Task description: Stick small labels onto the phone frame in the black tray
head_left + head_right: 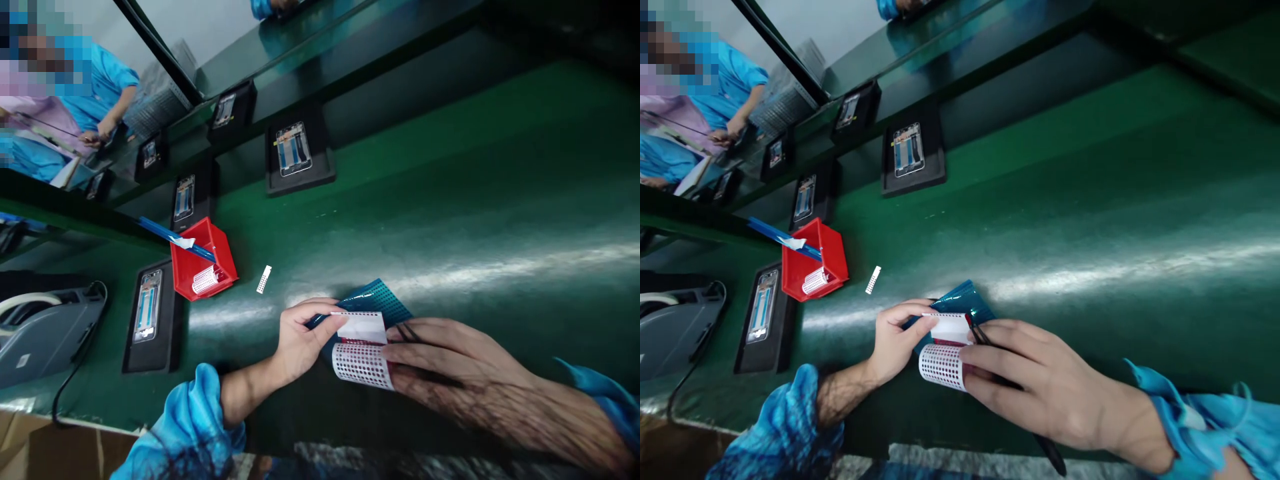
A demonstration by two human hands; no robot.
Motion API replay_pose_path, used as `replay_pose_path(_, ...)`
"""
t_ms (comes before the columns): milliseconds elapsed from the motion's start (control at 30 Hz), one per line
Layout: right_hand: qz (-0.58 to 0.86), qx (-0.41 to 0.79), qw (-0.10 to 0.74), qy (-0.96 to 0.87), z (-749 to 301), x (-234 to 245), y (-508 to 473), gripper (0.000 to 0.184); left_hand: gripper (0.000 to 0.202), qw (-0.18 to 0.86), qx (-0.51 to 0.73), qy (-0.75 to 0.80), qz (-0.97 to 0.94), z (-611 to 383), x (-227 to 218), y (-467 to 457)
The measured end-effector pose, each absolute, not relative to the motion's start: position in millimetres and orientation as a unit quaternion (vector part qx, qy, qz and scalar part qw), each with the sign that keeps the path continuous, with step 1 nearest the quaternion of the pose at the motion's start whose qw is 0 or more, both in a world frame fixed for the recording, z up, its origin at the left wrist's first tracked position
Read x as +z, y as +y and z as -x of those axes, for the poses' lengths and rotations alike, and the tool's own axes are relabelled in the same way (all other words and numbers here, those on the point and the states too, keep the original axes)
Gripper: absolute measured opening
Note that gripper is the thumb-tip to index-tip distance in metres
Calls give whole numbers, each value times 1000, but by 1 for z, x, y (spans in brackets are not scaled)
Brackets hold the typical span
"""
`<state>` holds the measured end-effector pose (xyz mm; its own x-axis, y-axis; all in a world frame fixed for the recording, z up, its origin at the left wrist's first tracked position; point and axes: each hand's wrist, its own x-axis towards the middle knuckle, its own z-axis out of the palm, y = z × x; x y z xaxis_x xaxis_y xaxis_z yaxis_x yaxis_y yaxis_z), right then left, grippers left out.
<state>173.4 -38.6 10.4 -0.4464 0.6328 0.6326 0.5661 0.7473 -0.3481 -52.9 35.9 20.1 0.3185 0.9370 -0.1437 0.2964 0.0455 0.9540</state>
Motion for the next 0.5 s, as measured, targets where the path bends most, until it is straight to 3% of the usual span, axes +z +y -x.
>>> replay_pose_path(200,350,16,404,-845,-174,32,-25,32,14,524,304,495,-623,54,20,36)
replay_pose_path(500,370,40,411,-832,-171,13,-32,22,13,513,303,498,-630,52,21,38)
